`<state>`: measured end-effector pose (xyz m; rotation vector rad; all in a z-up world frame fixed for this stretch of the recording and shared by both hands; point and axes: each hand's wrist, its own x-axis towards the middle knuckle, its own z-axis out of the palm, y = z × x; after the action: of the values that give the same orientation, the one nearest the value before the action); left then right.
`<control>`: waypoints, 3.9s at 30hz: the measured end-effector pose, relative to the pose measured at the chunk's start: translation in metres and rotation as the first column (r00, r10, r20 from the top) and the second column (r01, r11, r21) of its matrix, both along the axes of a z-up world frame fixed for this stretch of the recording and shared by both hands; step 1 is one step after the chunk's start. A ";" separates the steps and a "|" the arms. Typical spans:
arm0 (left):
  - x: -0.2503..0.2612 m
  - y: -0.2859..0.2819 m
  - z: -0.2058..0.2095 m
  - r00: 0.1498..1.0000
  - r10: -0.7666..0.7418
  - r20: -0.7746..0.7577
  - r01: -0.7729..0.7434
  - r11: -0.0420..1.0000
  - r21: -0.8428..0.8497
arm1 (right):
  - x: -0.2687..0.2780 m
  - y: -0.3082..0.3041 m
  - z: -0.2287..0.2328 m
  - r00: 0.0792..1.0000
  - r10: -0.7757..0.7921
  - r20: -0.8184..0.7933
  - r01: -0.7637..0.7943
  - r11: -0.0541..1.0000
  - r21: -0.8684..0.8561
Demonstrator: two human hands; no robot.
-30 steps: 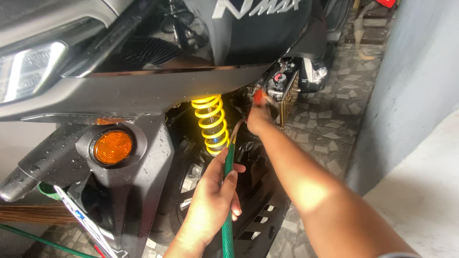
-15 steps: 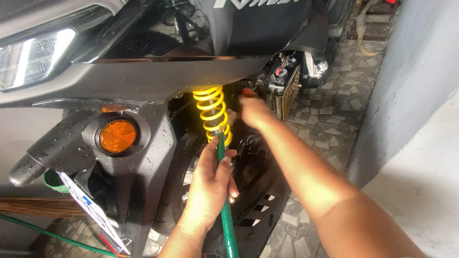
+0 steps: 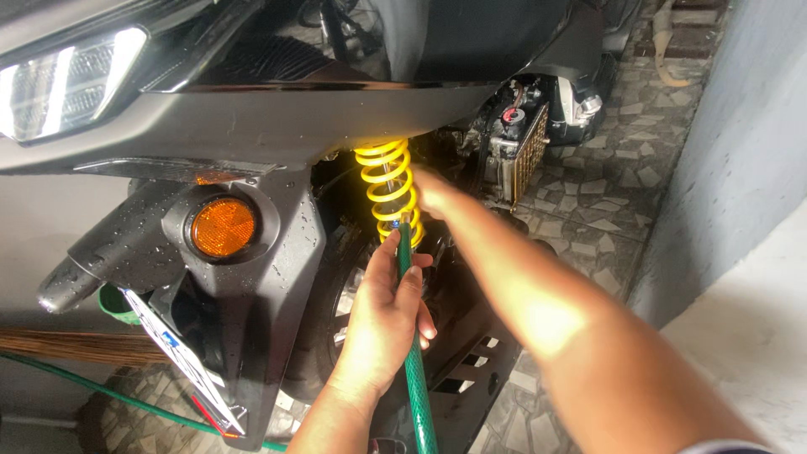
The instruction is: The person cleans various parts of a motorcycle using a cloth and water from a hose, focusing on the license plate, shock absorbers, and exhaust area.
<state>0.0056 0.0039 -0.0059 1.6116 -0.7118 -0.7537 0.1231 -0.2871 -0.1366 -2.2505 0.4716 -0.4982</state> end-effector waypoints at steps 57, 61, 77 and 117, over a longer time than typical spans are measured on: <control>-0.001 0.010 -0.006 0.974 -0.214 0.075 0.212 0.977 0.024 | -0.194 0.136 0.026 0.952 -0.029 -0.304 -0.086 0.931 -0.356; -0.004 0.006 -0.003 0.943 -0.321 0.091 0.299 0.933 0.201 | -0.251 0.183 0.016 0.989 -0.124 0.081 0.138 0.970 -0.202; -0.006 -0.004 -0.006 0.932 -0.360 0.042 0.342 0.911 0.231 | -0.182 0.017 -0.145 0.828 -0.511 0.231 0.127 0.571 0.811; 0.018 0.198 0.132 0.515 -0.540 0.666 0.010 0.781 0.625 | -0.176 0.247 0.080 0.962 0.269 -0.043 -0.203 0.816 0.542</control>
<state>0.0234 0.2020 0.1257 2.4753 -1.6109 -0.3854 -0.0531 -0.0403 -0.0565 -1.7631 0.3287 -0.0800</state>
